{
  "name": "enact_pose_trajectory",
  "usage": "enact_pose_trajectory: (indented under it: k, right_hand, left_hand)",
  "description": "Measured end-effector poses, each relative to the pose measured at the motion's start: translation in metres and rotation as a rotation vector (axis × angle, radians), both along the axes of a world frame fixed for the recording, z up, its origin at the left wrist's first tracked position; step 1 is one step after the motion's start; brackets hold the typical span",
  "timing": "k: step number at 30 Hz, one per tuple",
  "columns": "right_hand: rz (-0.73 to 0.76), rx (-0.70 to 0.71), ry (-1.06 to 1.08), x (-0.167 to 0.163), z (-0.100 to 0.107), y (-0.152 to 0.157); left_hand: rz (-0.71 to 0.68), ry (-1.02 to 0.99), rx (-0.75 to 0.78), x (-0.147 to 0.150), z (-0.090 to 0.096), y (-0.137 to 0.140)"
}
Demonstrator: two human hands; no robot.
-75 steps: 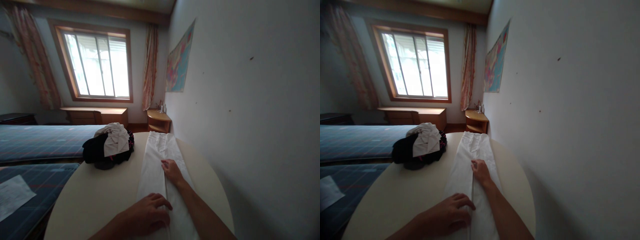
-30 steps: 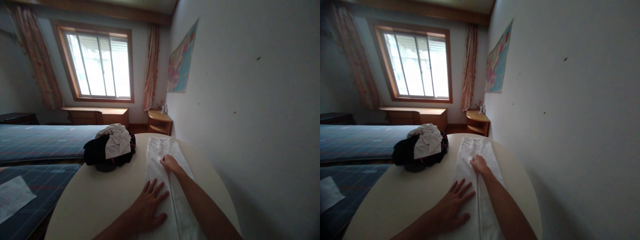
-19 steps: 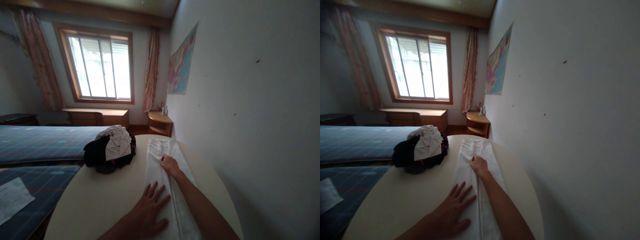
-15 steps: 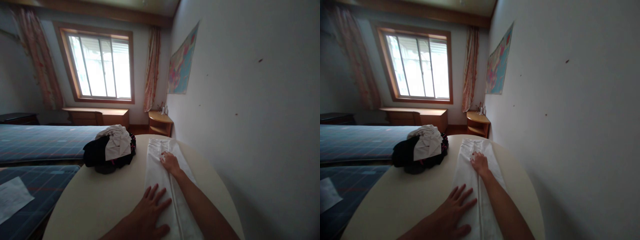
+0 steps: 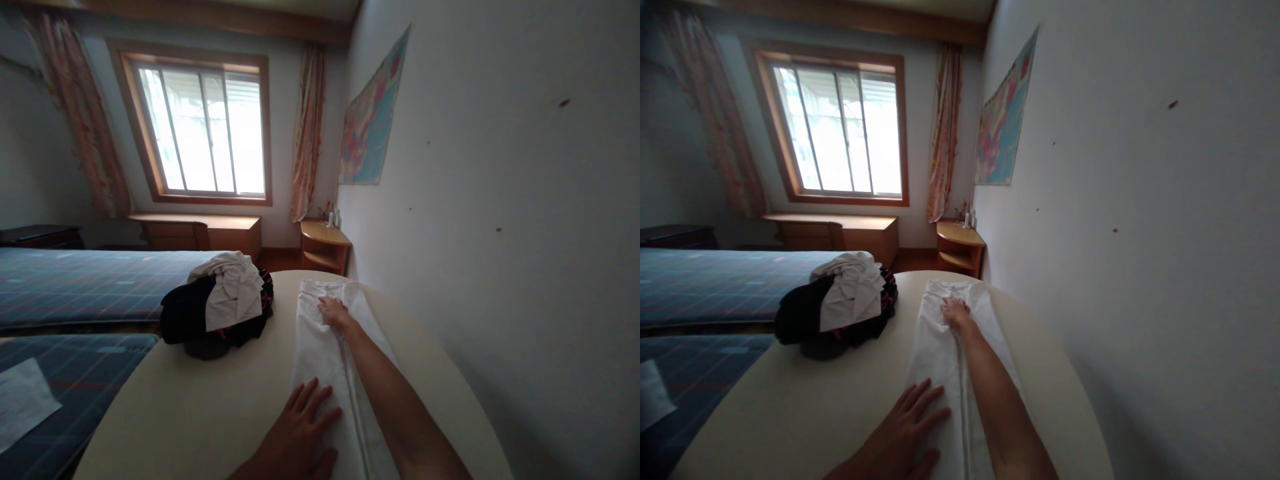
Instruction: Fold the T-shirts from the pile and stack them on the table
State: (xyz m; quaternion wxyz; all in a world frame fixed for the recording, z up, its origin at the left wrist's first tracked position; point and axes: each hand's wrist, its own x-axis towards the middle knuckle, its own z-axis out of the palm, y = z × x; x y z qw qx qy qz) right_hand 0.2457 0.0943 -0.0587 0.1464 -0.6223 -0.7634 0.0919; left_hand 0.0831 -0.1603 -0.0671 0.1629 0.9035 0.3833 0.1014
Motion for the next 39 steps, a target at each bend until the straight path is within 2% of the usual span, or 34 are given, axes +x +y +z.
enact_pose_trajectory:
  k: [6, 11, 14, 19, 24, 28, 31, 34, 37, 39]
  right_hand:
    - [-0.073, 0.039, -0.031, -0.007, -0.003, 0.026]
    - [-0.078, 0.053, -0.082, -0.016, -0.006, 0.021]
    - [0.006, 0.083, -0.104, -0.032, -0.002, 0.014]
    - [0.146, -0.013, -0.147, -0.060, 0.001, 0.011]
    - [0.111, -0.125, -0.168, -0.070, -0.001, 0.022]
    - [0.083, -0.146, -0.153, -0.071, 0.001, 0.035]
    - [0.131, -0.128, -0.141, -0.068, 0.003, 0.042]
    - [0.202, -0.090, -0.136, -0.061, 0.006, 0.039]
    - [0.219, -0.025, -0.135, -0.048, 0.011, 0.022]
    - [0.189, 0.018, -0.134, -0.035, 0.016, 0.006]
  left_hand:
    - [-0.031, 0.052, 0.122, -0.002, -0.020, 0.009]
    - [-0.053, 0.057, 0.226, -0.002, -0.039, 0.016]
    - [-0.056, 0.059, 0.298, -0.003, -0.048, 0.019]
    - [-0.050, 0.070, 0.462, -0.004, -0.062, 0.022]
    - [-0.070, 0.089, 0.661, -0.005, -0.072, 0.024]
    - [-0.064, 0.064, 0.750, -0.006, -0.077, 0.027]
    - [-0.076, 0.056, 0.754, -0.007, -0.077, 0.028]
    - [-0.083, 0.076, 0.691, -0.008, -0.074, 0.027]
    - [-0.065, 0.099, 0.526, -0.007, -0.063, 0.026]
    - [-0.056, 0.109, 0.368, -0.005, -0.050, 0.022]
